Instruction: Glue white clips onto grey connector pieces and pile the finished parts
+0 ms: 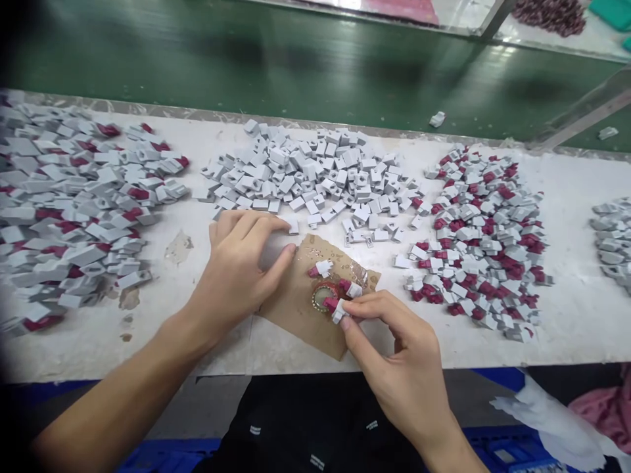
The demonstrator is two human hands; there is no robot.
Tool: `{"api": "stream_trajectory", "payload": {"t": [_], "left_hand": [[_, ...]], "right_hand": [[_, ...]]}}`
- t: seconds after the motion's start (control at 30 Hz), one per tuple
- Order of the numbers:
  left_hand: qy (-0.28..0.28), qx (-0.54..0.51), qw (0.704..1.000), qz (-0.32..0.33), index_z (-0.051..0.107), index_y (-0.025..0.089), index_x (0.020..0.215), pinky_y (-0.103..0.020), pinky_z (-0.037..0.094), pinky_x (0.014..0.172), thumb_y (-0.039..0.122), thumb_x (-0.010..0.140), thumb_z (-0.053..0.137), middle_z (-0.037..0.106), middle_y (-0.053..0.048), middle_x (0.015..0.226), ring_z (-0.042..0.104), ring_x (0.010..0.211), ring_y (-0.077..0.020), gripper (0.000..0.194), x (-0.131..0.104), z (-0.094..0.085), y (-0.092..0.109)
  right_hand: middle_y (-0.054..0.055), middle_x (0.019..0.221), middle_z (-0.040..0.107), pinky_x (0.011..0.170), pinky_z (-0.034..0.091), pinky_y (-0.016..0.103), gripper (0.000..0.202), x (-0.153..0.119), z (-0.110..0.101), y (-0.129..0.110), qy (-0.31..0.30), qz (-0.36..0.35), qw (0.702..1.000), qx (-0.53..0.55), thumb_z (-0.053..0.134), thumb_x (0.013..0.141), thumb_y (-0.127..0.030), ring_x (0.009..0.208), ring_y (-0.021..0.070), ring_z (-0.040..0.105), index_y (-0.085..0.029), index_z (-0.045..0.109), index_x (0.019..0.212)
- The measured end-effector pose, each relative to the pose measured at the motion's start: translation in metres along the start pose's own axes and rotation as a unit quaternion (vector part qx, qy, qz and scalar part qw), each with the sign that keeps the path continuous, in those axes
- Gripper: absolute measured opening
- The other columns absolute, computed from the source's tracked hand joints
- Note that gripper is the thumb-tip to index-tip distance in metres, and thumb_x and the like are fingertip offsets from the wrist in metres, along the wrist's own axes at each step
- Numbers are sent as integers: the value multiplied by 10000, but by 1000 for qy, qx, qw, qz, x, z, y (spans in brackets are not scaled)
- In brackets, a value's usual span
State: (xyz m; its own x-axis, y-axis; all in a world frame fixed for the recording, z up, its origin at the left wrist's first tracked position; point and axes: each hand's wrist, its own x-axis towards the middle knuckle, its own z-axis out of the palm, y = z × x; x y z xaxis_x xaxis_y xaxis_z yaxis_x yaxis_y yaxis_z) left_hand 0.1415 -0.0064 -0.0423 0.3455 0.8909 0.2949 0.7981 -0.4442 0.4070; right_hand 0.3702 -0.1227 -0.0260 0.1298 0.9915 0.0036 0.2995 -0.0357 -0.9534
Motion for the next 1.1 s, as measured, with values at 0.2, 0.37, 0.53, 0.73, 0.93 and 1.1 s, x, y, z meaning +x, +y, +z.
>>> {"api": "stream_trajectory", "payload": {"t": [0.2, 0.37, 0.53, 0.73, 0.93, 1.1], "left_hand": [[-5, -14, 1000, -15, 666, 236, 1239, -510, 467, 1030, 220, 1079, 675, 783, -102, 1225, 632, 1213, -354, 161, 2, 4, 4], [-11, 18, 1000, -15, 707, 208, 1361, -517, 460, 994, 200, 1089, 656, 772, -123, 1209, 624, 1179, -364, 277, 7, 8, 5], [-58, 7, 998, -24, 739, 216, 1190, -536, 459, 1028, 190, 1086, 651, 770, -114, 1183, 604, 1192, -372, 138, 16, -3, 0], [-99, -143, 983, -61, 712, 218, 1122, -433, 556, 924, 242, 1036, 736, 790, -69, 1073, 718, 1005, -285, 93, 21, -28, 2], [-189, -478, 833, -202, 842, 241, 1194, -361, 658, 922, 389, 1011, 857, 866, -78, 1129, 836, 1025, -263, 236, 26, -41, 13], [-168, -581, 745, -283, 829, 191, 1125, -351, 689, 990, 324, 838, 1038, 880, -109, 1190, 863, 1030, -250, 379, 29, -33, 19]], "right_hand": [[31, 1028, 829, 800, 661, 347, 181, 0, -1, -1, -5, -21, 1000, -14, 803, 1046, -193, 965, 232, 803, -347, 866, 1115], [48, 1008, 817, 765, 662, 363, 139, 3, 0, -6, -2, -36, 999, -23, 792, 1047, -195, 952, 253, 798, -315, 850, 1088], [25, 934, 781, 751, 619, 337, 129, 10, 0, -15, -20, -45, 998, -43, 759, 1046, -166, 853, 213, 751, -280, 818, 1052], [13, 964, 804, 779, 618, 311, 90, 12, -5, -16, -20, 1, 1000, -9, 798, 1036, -225, 914, 213, 766, -297, 820, 987], [18, 980, 856, 791, 669, 280, 38, 21, -11, -6, 13, 85, 984, 156, 918, 975, -346, 902, 203, 815, -320, 890, 969], [31, 943, 868, 841, 671, 285, 176, 33, -8, -2, 40, 149, 948, 278, 1007, 862, -425, 918, 209, 818, -297, 902, 924]]}}
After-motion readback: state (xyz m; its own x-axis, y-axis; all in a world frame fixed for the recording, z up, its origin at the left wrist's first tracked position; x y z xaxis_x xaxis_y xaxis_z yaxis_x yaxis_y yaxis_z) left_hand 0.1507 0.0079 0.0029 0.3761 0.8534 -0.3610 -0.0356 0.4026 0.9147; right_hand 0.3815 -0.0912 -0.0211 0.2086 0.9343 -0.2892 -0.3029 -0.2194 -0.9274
